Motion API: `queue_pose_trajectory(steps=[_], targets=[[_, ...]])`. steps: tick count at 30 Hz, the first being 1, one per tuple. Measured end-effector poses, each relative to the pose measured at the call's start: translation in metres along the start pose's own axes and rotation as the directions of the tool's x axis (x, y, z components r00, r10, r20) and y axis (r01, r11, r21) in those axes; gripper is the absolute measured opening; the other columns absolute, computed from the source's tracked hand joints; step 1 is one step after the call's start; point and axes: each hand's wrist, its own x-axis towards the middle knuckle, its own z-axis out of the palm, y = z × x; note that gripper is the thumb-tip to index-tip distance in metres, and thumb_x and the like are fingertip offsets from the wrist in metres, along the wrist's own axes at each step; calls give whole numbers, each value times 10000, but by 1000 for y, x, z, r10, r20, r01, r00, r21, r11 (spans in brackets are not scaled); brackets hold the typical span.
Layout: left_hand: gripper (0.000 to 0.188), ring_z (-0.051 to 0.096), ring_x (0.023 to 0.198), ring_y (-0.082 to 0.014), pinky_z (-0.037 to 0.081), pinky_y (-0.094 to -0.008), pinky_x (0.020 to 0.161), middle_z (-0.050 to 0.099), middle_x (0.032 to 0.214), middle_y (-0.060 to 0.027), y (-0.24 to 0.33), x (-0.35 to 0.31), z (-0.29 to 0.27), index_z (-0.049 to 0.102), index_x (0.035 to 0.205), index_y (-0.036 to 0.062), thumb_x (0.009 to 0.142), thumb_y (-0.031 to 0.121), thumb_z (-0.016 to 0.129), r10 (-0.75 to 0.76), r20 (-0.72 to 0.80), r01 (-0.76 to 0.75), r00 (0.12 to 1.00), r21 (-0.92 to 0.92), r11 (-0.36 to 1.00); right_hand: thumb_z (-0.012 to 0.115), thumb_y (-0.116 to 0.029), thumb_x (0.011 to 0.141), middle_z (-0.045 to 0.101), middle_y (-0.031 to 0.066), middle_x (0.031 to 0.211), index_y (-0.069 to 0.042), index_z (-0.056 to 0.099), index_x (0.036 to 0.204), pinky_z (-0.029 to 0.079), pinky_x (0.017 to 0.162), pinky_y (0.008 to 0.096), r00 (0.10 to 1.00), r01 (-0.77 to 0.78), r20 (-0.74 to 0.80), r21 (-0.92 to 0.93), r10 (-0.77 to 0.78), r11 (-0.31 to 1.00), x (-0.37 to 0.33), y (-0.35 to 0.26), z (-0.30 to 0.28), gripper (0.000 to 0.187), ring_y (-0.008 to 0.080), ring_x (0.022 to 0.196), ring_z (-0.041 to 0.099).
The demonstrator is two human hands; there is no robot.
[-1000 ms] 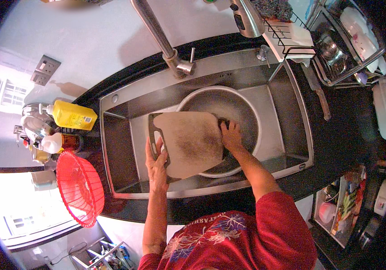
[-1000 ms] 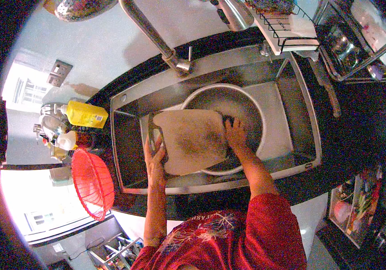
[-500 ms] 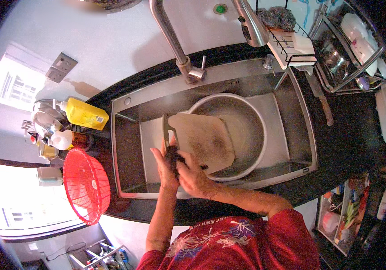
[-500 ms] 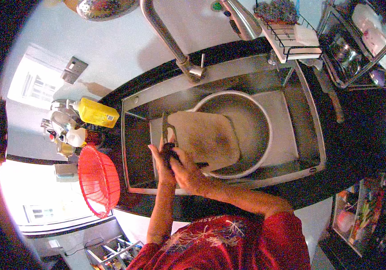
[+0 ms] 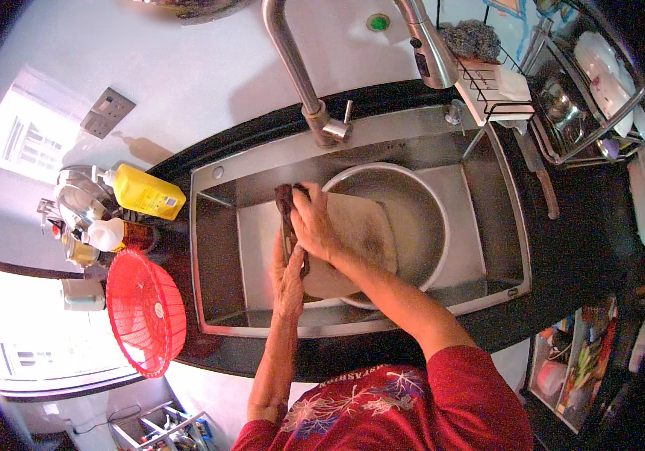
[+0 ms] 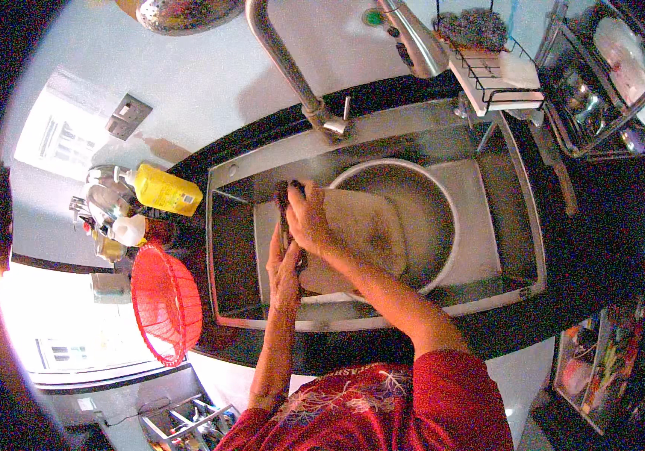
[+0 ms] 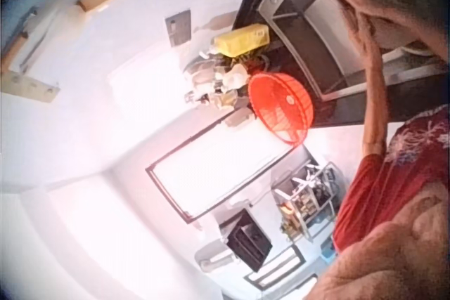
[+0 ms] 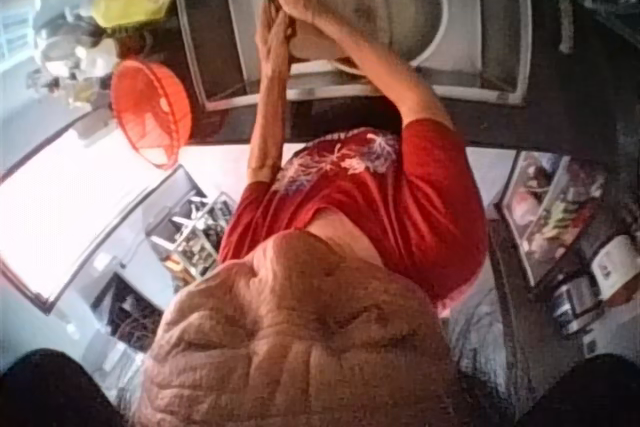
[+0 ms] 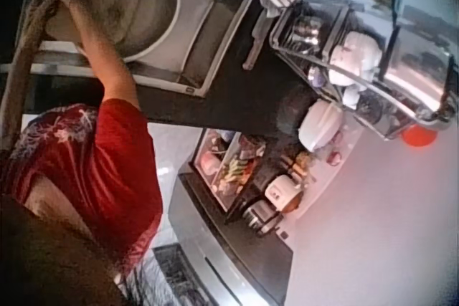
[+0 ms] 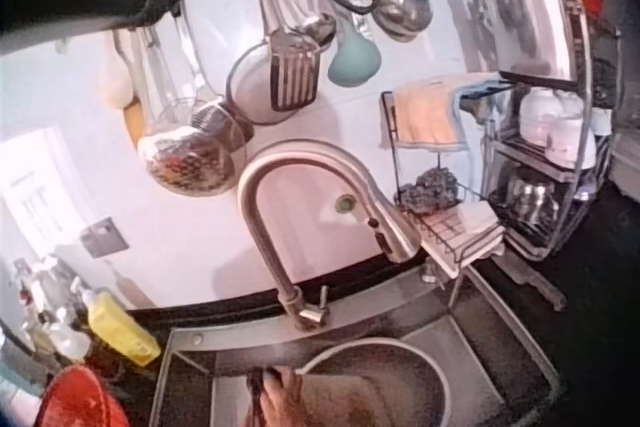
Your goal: The person cleans a kitchen sink area and a cutting board. They wipe the faucet and surrounding wall with a dark cloth, then scrub a white cutting board in a metal bowl of water using the same cloth. Finally, they apply liquid soap from a yellow bottle onto the cloth.
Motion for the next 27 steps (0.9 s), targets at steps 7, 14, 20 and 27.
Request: queue_pose_trajectory(steps=[7, 14, 20, 27], targets=[[510, 442, 1166, -210, 393, -333, 944, 381, 1356, -134, -5, -4, 3, 225, 1397, 55, 940, 169, 421, -6, 60, 6, 998, -13, 1000, 488, -50, 753, 439, 258, 1089, 9, 488, 1050, 322, 860, 504, 979, -181, -138, -269, 148, 946, 7, 27, -6, 303, 428, 988, 408], [505, 470, 1128, -191, 401, -315, 931, 440, 1308, -123, -9, -4, 1, 255, 1382, 49, 940, 206, 445, -21, -19, 19, 1000, -63, 998, 479, -30, 755, 382, 291, 1120, 68, 438, 1123, 324, 869, 510, 982, -131, 118, -144, 148, 981, -91, -24, -43, 383, 449, 1000, 397], [601, 493, 1102, -198, 436, -300, 886, 427, 1325, -127, -18, -8, -6, 230, 1394, 74, 854, -2, 483, -55, -14, 53, 998, -119, 992, 455, -30, 785, 417, 270, 1134, -4, 457, 1166, 336, 906, 482, 878, -355, 188, -359, 440, 863, -80, 27, -64, 381, 429, 1029, 418], [566, 525, 1030, -155, 450, -282, 854, 478, 1283, -125, -42, -4, -31, 233, 1389, 62, 871, -4, 451, -44, -113, 44, 993, 3, 999, 463, -60, 812, 439, 226, 1097, -49, 454, 1167, 415, 846, 461, 829, -409, 43, -632, 557, 658, -92, 131, -99, 356, 412, 1014, 461]])
